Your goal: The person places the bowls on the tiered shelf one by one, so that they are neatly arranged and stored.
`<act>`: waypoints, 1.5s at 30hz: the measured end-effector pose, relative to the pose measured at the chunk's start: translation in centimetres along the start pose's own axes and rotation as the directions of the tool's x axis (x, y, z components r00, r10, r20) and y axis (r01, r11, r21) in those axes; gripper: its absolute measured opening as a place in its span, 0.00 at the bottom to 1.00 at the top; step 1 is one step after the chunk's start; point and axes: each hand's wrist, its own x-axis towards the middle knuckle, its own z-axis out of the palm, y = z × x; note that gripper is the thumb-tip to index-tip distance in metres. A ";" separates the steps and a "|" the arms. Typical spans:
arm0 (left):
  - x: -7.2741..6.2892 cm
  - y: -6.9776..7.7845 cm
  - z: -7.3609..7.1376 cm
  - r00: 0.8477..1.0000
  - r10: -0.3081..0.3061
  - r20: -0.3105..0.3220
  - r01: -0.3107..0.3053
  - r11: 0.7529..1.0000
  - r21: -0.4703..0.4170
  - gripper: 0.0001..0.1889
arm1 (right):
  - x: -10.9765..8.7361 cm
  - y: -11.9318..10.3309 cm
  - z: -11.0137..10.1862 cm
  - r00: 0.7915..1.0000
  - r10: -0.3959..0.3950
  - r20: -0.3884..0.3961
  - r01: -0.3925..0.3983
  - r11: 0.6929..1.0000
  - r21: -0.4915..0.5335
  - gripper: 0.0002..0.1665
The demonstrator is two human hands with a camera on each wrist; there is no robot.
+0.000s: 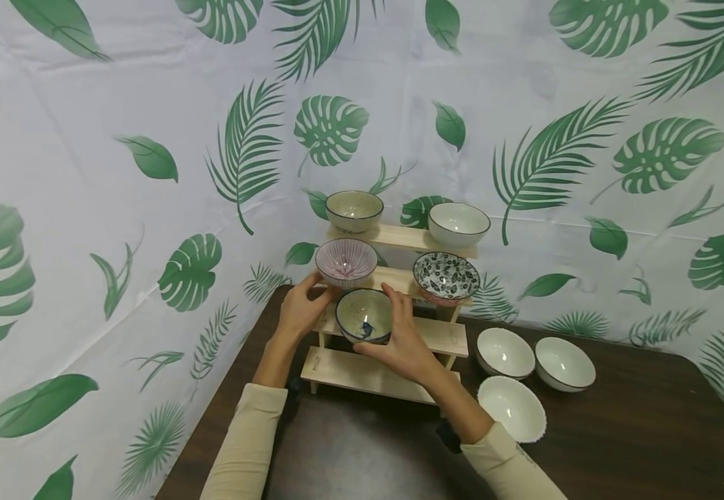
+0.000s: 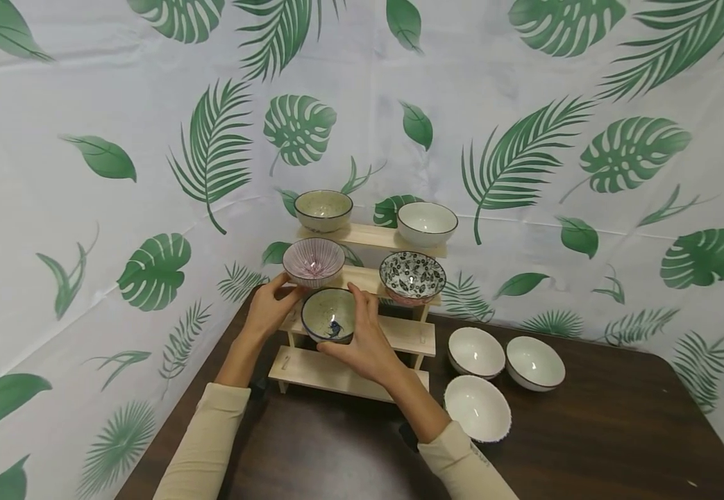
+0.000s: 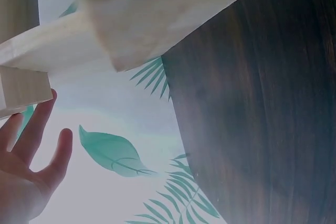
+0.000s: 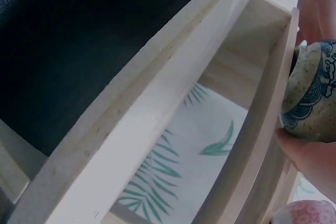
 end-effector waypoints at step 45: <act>0.3 0.2 -0.9 1.000 -0.004 0.012 0.003 0.999 0.032 0.29 | 1.4 -1.1 3.4 1.000 -0.005 -0.025 0.006 1.000 0.010 0.59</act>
